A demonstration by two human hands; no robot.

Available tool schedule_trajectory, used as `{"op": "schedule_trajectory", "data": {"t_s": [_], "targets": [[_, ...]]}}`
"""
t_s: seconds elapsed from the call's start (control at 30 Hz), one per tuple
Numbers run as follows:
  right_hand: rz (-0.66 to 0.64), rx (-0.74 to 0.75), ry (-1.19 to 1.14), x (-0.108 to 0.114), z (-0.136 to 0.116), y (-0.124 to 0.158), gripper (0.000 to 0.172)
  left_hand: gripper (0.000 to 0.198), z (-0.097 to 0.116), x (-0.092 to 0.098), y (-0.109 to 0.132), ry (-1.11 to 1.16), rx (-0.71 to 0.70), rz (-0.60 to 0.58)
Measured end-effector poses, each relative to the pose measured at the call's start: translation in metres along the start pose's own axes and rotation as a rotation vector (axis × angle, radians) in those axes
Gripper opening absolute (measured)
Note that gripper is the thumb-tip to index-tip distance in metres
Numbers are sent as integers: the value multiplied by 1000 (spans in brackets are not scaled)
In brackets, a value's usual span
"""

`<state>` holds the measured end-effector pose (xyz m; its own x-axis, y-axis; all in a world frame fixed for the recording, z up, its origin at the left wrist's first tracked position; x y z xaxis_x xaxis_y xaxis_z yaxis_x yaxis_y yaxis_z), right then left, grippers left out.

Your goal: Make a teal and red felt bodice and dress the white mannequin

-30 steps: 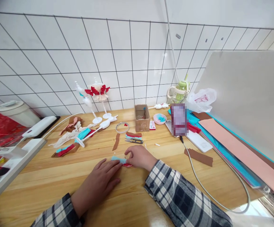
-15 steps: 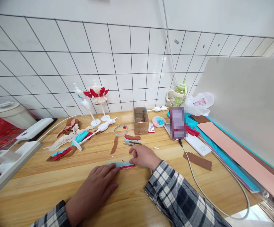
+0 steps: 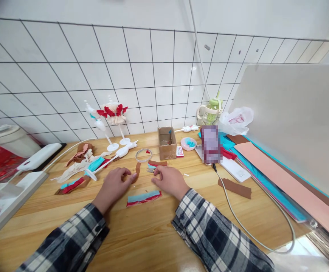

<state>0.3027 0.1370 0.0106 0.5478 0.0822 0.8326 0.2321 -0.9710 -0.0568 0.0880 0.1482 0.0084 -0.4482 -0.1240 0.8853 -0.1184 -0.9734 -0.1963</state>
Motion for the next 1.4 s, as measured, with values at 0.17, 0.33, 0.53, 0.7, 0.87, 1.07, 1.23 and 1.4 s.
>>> {"op": "schedule_trajectory", "data": {"t_s": [0.17, 0.33, 0.53, 0.7, 0.87, 1.07, 1.23, 1.4], "targets": [[-84, 28, -5, -6, 0, 0, 24, 26, -2, -17, -15, 121, 24, -19], [83, 16, -47, 1, 4, -6, 13, 28, -12, -9, -10, 270, -8, -17], [-85, 123, -794, -4, -15, 3, 53, 25, 10, 8, 25, 672, -78, -143], [-512, 149, -1171, -19, -48, 26, 69, 13, 39, 26, 58, 521, -254, -148], [-536, -90, -1000, -41, -52, 33, 62, 10, 44, 38, 71, 462, -395, -7], [-464, 30, -835, -34, -54, 31, 27, 8, 26, 32, 72, 753, -134, -30], [-199, 429, -524, 0, -69, 34, 7, 12, 12, 25, 68, 970, 101, -14], [-148, 291, -584, -2, -57, 29, 14, 15, 15, 20, 69, 1034, 102, -85]]}}
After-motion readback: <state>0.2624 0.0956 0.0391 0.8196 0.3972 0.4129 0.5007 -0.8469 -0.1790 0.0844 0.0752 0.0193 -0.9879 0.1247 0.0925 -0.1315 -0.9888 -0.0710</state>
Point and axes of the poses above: each hand's wrist, its own y-axis away from the middle knuckle, its own x-axis out of the back of the hand, z = x × y, the point moved 6 cm from there along -y, towards the middle knuckle, and after that the axes turned 3 degrees about y, right-handed, at the moved point
